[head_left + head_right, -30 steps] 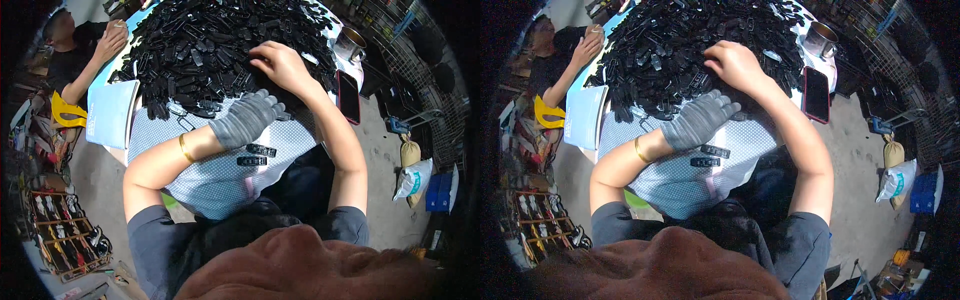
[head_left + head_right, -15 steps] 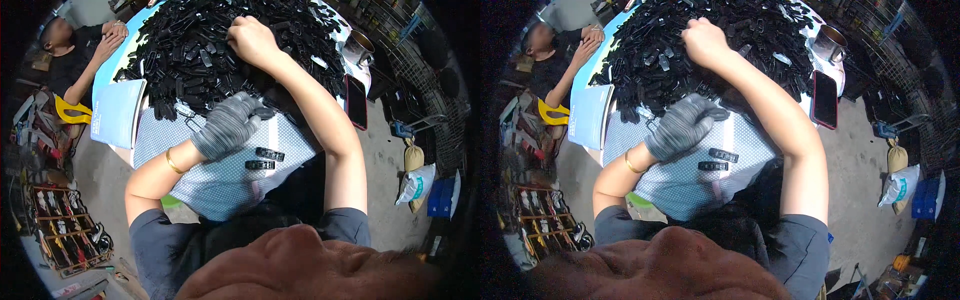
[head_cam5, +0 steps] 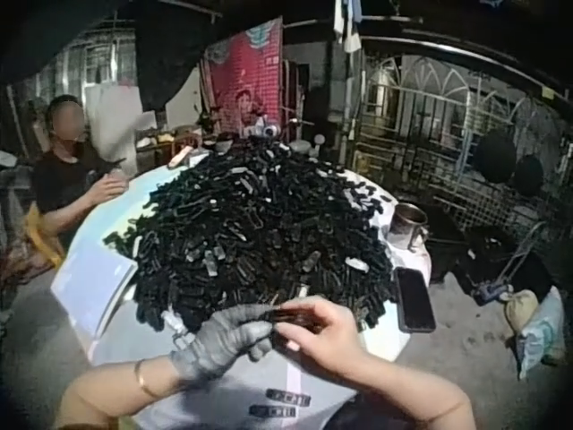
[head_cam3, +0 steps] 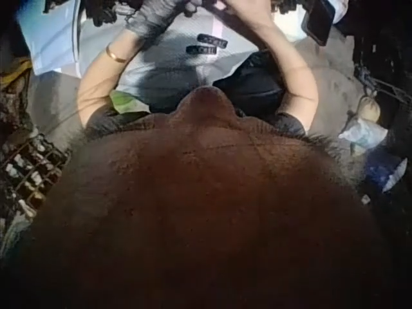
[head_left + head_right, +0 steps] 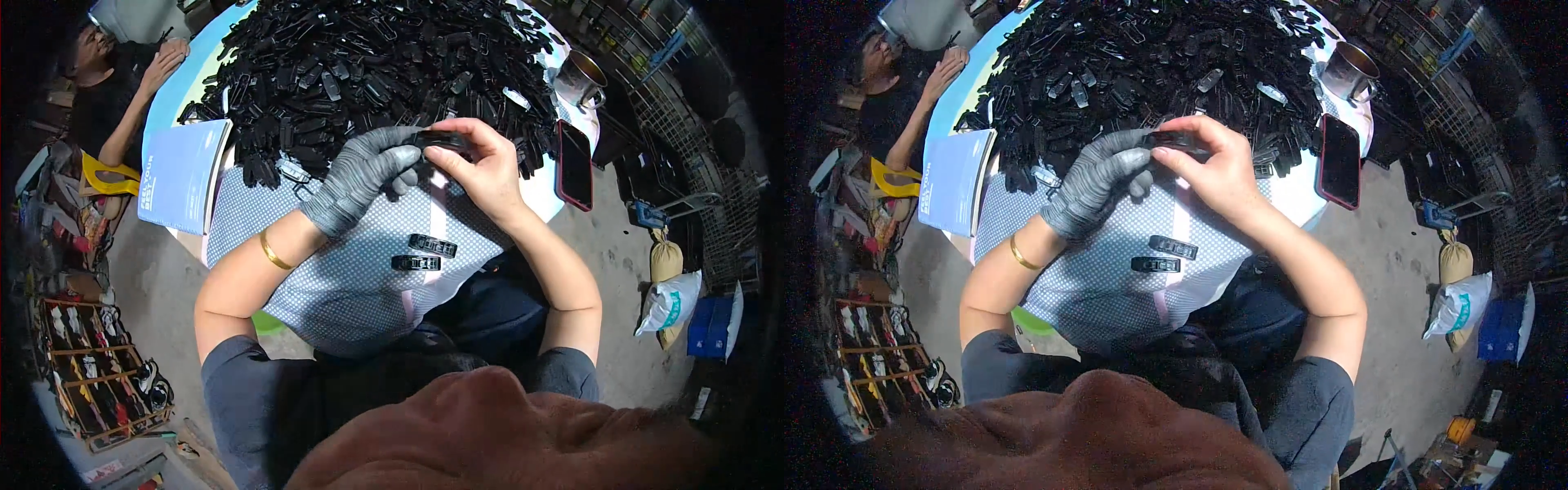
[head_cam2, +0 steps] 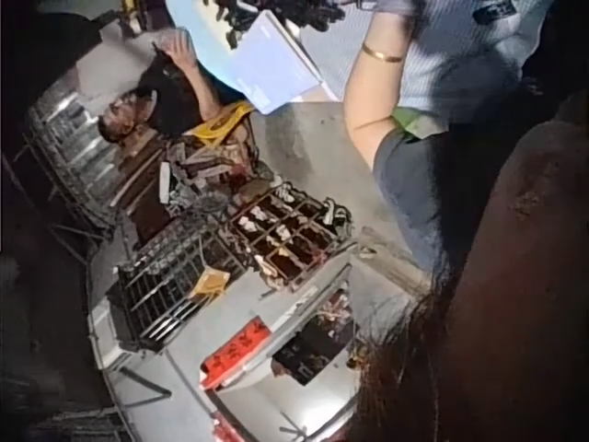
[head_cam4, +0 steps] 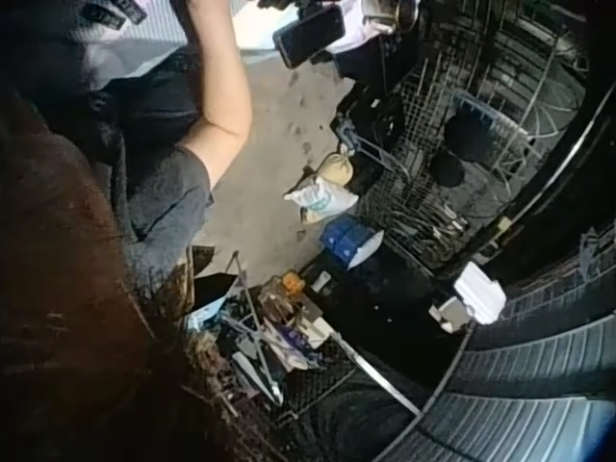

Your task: Inspecting and sorting small black plastic components from a large pile on a table.

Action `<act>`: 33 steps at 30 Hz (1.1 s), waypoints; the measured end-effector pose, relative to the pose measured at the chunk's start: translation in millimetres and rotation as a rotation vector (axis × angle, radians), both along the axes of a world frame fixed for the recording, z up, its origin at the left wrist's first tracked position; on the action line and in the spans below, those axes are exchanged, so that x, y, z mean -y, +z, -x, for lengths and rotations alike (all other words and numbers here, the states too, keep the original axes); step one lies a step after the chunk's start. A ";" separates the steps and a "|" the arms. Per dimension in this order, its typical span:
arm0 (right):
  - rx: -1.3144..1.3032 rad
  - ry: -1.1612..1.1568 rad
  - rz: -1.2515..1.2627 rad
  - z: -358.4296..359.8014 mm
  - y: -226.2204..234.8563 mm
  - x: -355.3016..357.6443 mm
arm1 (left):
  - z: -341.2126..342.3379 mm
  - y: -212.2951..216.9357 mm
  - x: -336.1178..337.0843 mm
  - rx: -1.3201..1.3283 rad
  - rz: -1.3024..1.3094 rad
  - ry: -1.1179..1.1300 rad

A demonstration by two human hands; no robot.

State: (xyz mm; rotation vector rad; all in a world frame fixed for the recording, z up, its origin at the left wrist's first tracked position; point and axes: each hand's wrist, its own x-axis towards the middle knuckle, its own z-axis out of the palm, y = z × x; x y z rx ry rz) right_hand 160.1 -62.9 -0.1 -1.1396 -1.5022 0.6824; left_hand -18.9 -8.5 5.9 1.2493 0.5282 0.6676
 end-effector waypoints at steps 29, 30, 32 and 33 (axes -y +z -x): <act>0.263 -0.092 -0.326 4.2 2.9 7.3 | 4.7 12.2 4.0 -0.075 -0.427 0.179; 0.264 -0.093 -0.326 5.1 3.0 7.5 | 4.2 12.7 4.8 -0.074 -0.427 0.178; 0.256 -0.106 -0.329 7.5 3.3 7.4 | 4.1 14.0 6.5 -0.104 -0.437 0.217; 0.257 -0.105 -0.330 8.4 2.9 6.8 | 4.6 15.6 7.1 -0.103 -0.438 0.218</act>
